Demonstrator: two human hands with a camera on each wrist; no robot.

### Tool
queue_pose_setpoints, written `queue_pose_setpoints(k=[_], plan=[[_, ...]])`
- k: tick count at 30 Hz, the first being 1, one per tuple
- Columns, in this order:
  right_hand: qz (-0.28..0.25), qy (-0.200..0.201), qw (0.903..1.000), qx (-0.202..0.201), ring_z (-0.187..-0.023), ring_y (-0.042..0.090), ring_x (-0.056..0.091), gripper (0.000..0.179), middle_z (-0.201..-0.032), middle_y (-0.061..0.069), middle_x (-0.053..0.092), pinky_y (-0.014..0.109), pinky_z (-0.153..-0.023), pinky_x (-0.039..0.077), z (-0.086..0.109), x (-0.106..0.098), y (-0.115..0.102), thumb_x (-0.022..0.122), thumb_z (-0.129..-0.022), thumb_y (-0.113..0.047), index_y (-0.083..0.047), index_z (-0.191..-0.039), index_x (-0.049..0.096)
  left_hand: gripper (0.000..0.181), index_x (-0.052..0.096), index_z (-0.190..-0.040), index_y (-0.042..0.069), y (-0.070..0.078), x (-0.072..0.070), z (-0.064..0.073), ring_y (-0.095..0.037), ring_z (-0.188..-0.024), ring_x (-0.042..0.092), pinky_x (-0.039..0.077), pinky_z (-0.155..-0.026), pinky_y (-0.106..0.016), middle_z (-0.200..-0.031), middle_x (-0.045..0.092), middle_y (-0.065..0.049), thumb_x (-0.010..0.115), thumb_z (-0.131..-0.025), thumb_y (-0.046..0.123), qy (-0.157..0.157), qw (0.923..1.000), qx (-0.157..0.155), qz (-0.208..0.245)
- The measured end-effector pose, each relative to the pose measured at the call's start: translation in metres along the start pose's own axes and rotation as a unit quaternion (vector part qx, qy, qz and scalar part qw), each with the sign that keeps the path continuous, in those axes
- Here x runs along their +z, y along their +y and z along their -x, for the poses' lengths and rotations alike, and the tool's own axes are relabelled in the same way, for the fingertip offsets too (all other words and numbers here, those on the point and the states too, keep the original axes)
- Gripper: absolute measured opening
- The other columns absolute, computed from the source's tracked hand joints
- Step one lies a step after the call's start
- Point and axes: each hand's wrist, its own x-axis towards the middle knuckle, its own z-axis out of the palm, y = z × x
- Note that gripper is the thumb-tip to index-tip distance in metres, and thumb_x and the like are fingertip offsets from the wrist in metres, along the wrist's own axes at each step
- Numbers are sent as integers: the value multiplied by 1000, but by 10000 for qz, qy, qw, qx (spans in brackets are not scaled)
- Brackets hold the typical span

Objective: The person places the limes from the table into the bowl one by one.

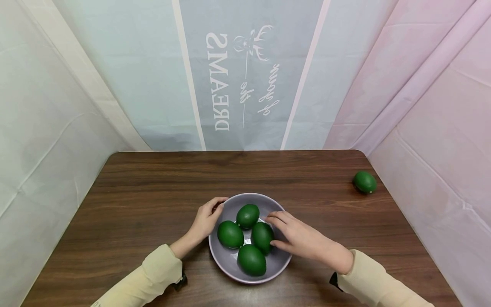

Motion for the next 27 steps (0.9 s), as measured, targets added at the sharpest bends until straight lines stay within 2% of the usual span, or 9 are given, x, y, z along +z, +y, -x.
queue_pose_setpoints(k=[10,19,27], plan=[[-24,78,9999,93,-109,18,48,46,-116,5,53,33,-90,43,-1,-7,2,71,-79,-23,-3,-117,54,19,64,-107,4,-1,0,0,-20,-86,60,47,-74,-27,-100,65,-8,52,-92,6,39,10000,35,12],[72,67,9993,363,-110,22,50,45,-116,7,54,36,-90,43,2,-14,7,69,-81,-23,-2,-117,54,20,64,-108,5,0,0,1,-20,-87,60,47,-74,-28,-100,65,-8,52,-92,7,-16,10000,-47,10],[91,263,9991,311,-107,21,51,41,-113,6,56,36,-88,44,3,-20,14,70,-80,-20,-3,-115,57,20,64,-107,5,0,0,0,-20,-86,61,48,-74,-28,-100,66,-9,52,-92,6,15,10000,-13,-6]])
